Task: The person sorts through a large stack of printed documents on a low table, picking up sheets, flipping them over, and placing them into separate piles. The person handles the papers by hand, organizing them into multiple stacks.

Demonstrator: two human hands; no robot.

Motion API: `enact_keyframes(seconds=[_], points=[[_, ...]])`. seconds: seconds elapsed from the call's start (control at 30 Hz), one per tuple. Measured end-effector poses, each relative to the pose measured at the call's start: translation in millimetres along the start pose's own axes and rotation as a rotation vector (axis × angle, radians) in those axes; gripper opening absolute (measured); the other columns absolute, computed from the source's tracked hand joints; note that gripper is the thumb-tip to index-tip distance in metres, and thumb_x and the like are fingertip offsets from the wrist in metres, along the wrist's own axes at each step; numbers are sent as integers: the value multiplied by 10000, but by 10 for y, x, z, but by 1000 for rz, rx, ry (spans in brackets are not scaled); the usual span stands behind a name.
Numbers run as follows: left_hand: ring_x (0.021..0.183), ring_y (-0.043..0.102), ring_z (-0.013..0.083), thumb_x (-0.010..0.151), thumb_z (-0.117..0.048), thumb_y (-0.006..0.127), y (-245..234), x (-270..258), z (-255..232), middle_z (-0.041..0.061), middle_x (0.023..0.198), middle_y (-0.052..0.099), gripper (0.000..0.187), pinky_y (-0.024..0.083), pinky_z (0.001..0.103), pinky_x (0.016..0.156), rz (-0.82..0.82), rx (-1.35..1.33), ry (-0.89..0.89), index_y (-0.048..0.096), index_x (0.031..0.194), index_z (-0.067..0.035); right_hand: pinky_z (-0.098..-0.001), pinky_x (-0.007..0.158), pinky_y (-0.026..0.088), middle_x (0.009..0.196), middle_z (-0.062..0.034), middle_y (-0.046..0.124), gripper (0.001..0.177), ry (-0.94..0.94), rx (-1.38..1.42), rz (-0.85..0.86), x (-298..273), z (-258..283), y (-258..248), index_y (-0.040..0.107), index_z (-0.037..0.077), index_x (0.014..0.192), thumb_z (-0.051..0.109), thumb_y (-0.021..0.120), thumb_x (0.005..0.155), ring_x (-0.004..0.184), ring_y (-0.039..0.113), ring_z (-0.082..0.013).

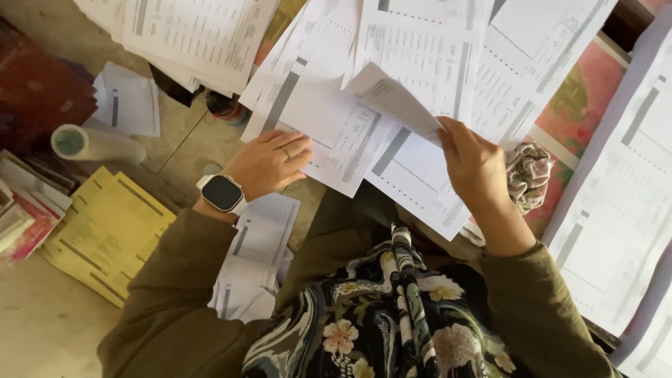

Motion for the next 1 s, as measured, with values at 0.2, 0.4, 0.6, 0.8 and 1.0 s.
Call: enact_keyframes(seconds=[0.2, 0.4, 0.6, 0.8, 1.0], points=[[1108, 575, 240, 772, -333, 753, 130, -34, -16, 66, 1130, 605, 351, 462, 370, 913, 103, -9, 32, 632, 1026, -123, -459, 651, 569, 921, -233, 697, 169, 52, 56, -11, -60, 9, -15, 653, -36, 1138, 21, 623, 982, 818, 681, -390], [1124, 571, 224, 837, -317, 696, 90, -19, 44, 14, 1135, 598, 234, 485, 356, 892, 184, -78, 0, 636, 1014, -176, -468, 691, 562, 957, -219, 698, 162, 87, 79, 24, -88, -63, 37, 659, -6, 1140, 38, 622, 988, 863, 673, -386], [1074, 599, 185, 887, -212, 665, -20, 100, 114, -16, 1037, 651, 38, 498, 334, 821, 153, -171, -71, 660, 906, -179, -494, 614, 526, 727, -182, 662, 147, 119, 26, -89, -24, -410, -93, 684, 25, 1057, 150, 700, 980, 765, 663, -413], [1018, 609, 221, 888, -115, 639, -622, 572, 19, 74, 1081, 689, 52, 522, 354, 817, -183, -86, -120, 653, 926, -84, -274, 453, 433, 773, -80, 613, 141, 19, -285, -379, 155, -210, -831, 663, -57, 1068, 30, 641, 1177, 560, 517, -149], [1351, 297, 161, 942, -239, 793, -730, 728, -411, -38, 1398, 386, 347, 315, 467, 1107, -333, 193, 98, 672, 1244, -121, -354, 663, 550, 959, -95, 645, 133, -272, -57, -177, 114, 695, 49, 632, 27, 1083, 80, 601, 964, 752, 593, -213]])
Point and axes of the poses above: each hand's wrist, its own x-axis towards the middle knuckle, its own y-axis out of the palm, z = x × y, the point moved 6 cm from there along x, towards the middle knuckle
